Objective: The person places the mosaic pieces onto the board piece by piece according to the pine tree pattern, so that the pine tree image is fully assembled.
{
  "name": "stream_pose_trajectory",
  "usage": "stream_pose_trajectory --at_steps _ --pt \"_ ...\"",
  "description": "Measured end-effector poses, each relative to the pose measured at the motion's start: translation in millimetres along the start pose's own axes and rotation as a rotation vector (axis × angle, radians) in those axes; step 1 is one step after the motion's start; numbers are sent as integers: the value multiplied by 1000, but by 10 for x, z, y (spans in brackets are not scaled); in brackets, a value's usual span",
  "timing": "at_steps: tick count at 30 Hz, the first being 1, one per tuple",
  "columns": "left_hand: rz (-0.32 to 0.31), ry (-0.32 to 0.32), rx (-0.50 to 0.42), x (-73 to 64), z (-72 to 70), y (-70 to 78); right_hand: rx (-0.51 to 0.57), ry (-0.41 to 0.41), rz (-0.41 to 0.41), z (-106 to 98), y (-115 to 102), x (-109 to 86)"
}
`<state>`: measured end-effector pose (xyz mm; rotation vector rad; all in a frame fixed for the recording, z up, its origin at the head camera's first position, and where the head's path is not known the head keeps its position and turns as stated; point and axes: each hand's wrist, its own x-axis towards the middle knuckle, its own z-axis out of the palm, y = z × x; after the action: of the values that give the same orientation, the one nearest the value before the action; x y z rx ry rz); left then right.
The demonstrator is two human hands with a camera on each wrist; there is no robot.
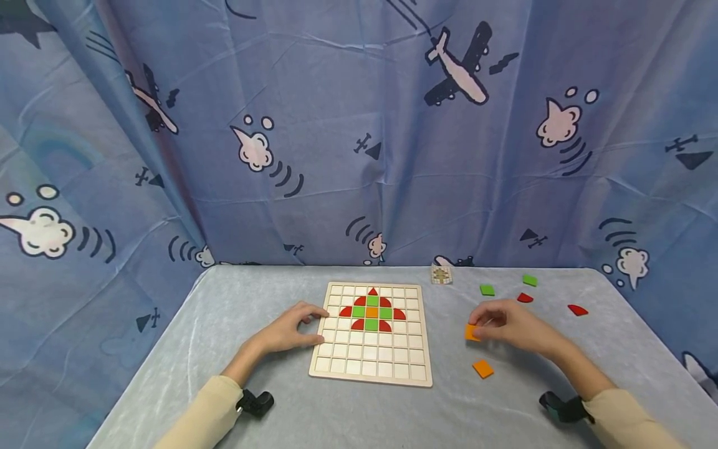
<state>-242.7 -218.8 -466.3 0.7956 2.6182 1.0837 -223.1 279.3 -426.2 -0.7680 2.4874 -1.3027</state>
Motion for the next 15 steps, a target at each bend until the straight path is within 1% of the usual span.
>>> stream_pose_trajectory --at_steps 9,15 --pt "9 2 -9 0 14 0 -10 45 -25 171 -109 192" --pt "17 3 -13 0 6 4 15 41 -41 271 -131 298"
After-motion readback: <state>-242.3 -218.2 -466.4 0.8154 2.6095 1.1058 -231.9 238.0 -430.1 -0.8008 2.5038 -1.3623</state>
